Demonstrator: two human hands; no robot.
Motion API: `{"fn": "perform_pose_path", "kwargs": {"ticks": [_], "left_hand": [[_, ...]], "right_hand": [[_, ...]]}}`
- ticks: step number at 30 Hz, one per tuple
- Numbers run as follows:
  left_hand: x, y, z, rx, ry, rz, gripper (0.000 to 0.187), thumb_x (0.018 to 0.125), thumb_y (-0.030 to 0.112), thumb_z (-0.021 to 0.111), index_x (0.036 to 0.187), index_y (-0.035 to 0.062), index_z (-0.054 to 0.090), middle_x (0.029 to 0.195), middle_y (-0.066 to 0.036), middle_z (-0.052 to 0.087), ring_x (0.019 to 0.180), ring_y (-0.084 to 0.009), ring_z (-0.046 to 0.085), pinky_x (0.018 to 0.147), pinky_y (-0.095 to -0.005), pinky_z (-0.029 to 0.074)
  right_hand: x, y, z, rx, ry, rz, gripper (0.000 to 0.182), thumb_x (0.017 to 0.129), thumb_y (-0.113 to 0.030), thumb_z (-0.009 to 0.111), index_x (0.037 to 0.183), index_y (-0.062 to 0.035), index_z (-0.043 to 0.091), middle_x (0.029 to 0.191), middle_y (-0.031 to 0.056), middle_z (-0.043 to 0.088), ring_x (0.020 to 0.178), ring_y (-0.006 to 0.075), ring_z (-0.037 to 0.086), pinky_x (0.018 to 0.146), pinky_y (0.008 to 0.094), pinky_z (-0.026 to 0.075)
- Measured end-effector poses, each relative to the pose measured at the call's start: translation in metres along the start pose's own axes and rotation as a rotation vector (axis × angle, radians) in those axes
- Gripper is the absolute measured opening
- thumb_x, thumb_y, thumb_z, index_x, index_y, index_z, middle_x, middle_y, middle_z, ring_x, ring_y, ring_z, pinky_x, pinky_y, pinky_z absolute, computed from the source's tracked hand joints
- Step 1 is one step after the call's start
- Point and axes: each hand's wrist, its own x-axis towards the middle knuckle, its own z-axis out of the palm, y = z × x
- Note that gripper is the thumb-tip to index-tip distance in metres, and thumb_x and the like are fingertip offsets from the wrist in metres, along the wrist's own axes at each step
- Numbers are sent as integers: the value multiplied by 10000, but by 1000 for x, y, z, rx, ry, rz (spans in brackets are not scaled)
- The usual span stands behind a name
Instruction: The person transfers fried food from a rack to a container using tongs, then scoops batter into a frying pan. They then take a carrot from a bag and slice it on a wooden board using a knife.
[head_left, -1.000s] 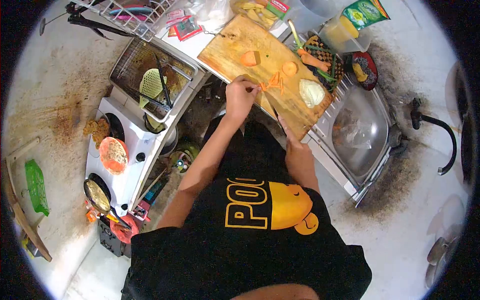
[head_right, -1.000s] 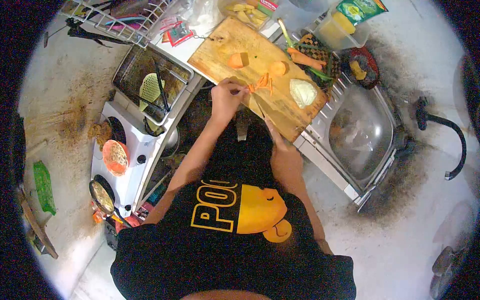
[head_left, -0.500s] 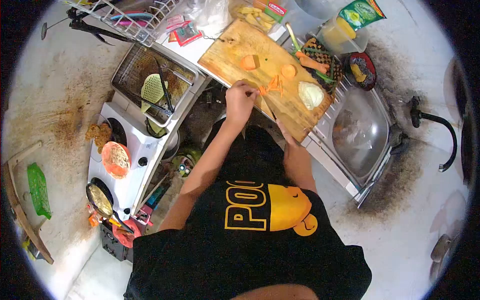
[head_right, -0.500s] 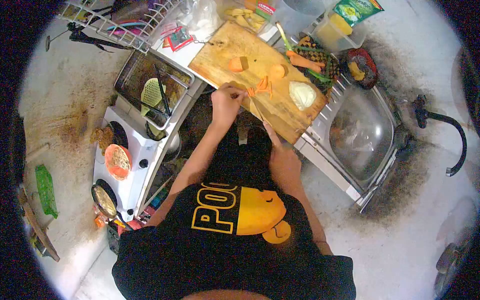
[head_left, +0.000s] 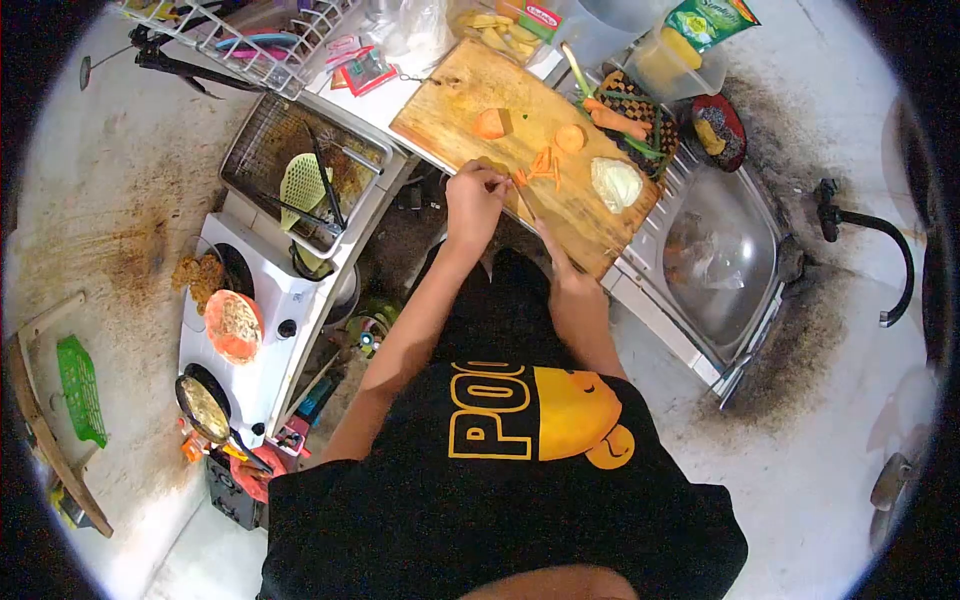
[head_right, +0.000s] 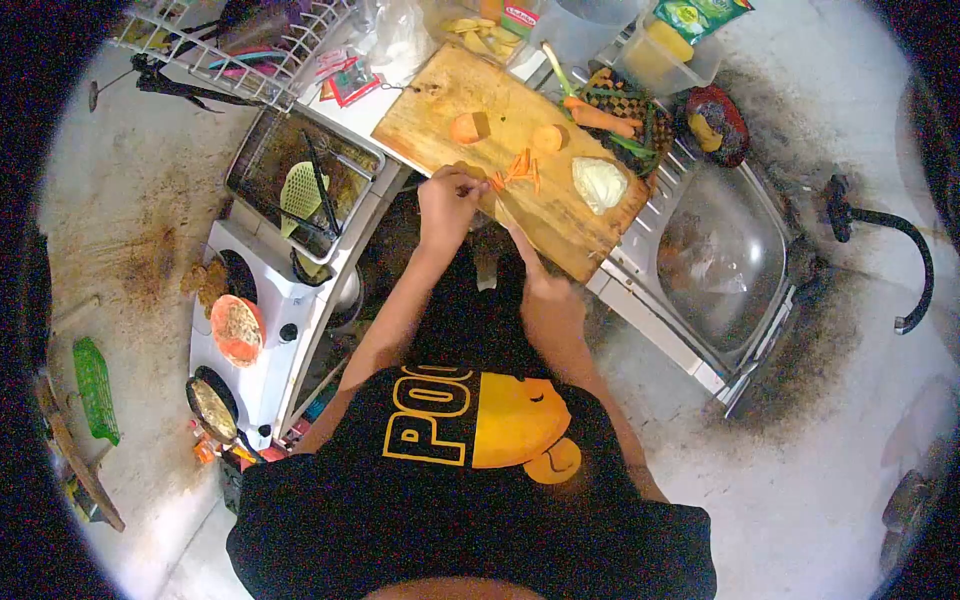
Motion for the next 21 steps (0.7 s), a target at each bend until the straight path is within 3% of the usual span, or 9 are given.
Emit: {"fn": "perform_pose_path", "kwargs": {"ticks": [3, 5, 9, 15, 17, 21], "left_hand": [[-2, -1, 0, 100, 28, 86, 81, 694, -8, 710, 770, -29, 694, 773, -168, 623, 648, -310, 623, 603, -358, 501], [-1, 5, -2, 96, 3, 60, 81, 685, -14, 709, 762, -29, 690, 756, -179, 611, 647, -313, 622, 600, -364, 502], [0, -4, -1, 59, 23, 91, 85, 678, -17, 698, 761, -31, 688, 747, -182, 607, 647, -318, 623, 607, -373, 502], [-2, 2, -3, 87, 0, 52, 86, 669, -24, 686, 755, -28, 689, 747, -179, 610, 650, -327, 626, 613, -377, 506], [1, 0, -4, 96, 11, 62, 87, 669, 0, 708, 750, -25, 690, 754, -184, 615, 658, -325, 630, 626, -371, 509], [-1, -1, -1, 107, 22, 63, 87, 692, 40, 722, 762, -11, 711, 743, -181, 630, 658, -314, 638, 615, -358, 506]], "right_hand": [[-17, 13, -6, 10, -122, 93, 594, 907, -26, 437, 1413, -332, 379, 857, 261, 635, 759, 448, 626, 694, 515, 513], [-20, 26, 3, 35, 41, -113, 669, 881, -46, 496, 1450, -338, 298, 629, 221, 595, 599, 412, 619, 566, 520, 496], [-10, 15, 3, 147, 98, -133, 665, 883, -45, 489, 1445, -349, 303, 638, 226, 594, 624, 417, 619, 591, 524, 499], [0, -5, 5, 19, 3, -2, 667, 880, -42, 467, 1447, -351, 296, 680, 241, 614, 659, 425, 626, 640, 533, 510], [-3, -7, 2, -4, -54, 41, 618, 918, -73, 440, 1436, -377, 297, 819, 290, 630, 757, 446, 627, 676, 534, 501], [-20, 14, 6, 37, -55, 86, 659, 885, -60, 471, 1434, -385, 304, 666, 246, 605, 649, 429, 625, 624, 546, 503]]}}
